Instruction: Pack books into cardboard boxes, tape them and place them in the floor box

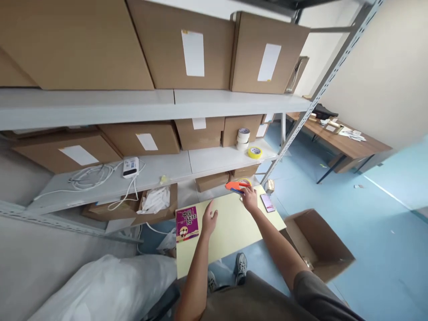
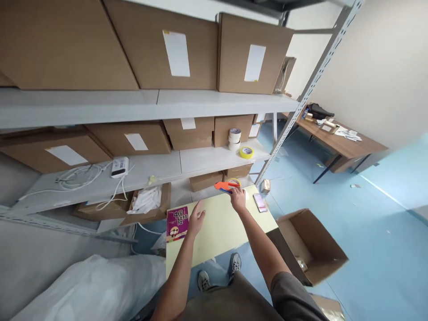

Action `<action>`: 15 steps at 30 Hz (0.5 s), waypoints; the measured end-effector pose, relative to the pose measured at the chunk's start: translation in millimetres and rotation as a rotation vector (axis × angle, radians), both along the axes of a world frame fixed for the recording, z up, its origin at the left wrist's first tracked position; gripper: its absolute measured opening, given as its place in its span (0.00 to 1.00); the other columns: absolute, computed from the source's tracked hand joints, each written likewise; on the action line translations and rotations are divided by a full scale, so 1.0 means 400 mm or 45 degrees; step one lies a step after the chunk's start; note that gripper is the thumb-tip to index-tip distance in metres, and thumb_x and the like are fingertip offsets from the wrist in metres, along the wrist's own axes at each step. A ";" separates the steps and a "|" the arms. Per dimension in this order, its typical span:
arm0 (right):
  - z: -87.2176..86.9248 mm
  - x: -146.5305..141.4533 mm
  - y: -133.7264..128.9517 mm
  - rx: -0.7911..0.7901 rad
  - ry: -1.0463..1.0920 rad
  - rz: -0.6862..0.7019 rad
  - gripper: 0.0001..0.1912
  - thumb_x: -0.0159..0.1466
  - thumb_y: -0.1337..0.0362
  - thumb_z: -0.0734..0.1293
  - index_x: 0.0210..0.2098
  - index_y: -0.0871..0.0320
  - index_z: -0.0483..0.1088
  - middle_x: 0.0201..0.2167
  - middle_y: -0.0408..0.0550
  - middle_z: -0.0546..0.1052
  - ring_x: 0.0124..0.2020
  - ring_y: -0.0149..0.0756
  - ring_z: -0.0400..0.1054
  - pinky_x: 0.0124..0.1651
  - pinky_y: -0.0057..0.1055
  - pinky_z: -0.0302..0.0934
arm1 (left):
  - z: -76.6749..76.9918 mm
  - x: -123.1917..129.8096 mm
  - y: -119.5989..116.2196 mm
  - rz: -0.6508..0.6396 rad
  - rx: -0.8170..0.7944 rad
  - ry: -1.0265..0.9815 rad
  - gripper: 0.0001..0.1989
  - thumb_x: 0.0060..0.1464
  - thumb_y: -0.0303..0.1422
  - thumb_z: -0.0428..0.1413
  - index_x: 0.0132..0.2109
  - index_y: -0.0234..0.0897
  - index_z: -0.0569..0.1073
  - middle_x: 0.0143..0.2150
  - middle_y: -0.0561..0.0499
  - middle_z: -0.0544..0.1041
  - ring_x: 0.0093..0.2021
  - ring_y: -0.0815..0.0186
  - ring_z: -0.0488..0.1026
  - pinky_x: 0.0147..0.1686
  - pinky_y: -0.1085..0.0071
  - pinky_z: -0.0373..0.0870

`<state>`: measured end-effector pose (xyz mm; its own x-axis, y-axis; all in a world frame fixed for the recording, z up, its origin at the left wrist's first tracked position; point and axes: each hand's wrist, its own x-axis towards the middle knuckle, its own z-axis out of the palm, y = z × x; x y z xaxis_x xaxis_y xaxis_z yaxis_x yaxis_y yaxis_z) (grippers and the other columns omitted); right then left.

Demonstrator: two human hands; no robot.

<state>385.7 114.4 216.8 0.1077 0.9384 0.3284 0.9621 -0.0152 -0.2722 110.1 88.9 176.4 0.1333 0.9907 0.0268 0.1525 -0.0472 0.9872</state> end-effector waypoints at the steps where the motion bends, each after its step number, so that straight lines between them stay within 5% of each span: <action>1: -0.025 -0.002 -0.031 -0.035 -0.005 -0.018 0.11 0.73 0.68 0.64 0.50 0.55 0.77 0.49 0.56 0.81 0.59 0.51 0.65 0.55 0.42 0.55 | -0.009 0.001 -0.014 0.003 -0.013 -0.003 0.30 0.66 0.38 0.57 0.73 0.50 0.66 0.76 0.46 0.66 0.75 0.54 0.63 0.68 0.53 0.68; 9: -0.209 0.068 -0.220 -0.333 0.044 -0.087 0.13 0.72 0.69 0.63 0.51 0.55 0.78 0.51 0.57 0.83 0.61 0.52 0.65 0.56 0.42 0.55 | -0.066 0.014 -0.124 0.034 -0.100 0.066 0.30 0.67 0.36 0.55 0.74 0.50 0.65 0.77 0.44 0.64 0.75 0.53 0.62 0.68 0.52 0.68; 15: -0.344 0.198 -0.282 -0.586 0.109 -0.154 0.20 0.69 0.73 0.61 0.54 0.56 0.78 0.55 0.56 0.82 0.64 0.51 0.64 0.57 0.42 0.53 | -0.140 0.112 -0.214 0.091 -0.180 0.139 0.31 0.66 0.36 0.56 0.74 0.49 0.65 0.76 0.45 0.66 0.75 0.53 0.63 0.66 0.54 0.70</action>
<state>464.8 1.7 79.3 0.2334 0.9633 -0.1328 0.9205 -0.2629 -0.2891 154.7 3.2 120.2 0.0567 0.9907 -0.1240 0.2574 0.1055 0.9605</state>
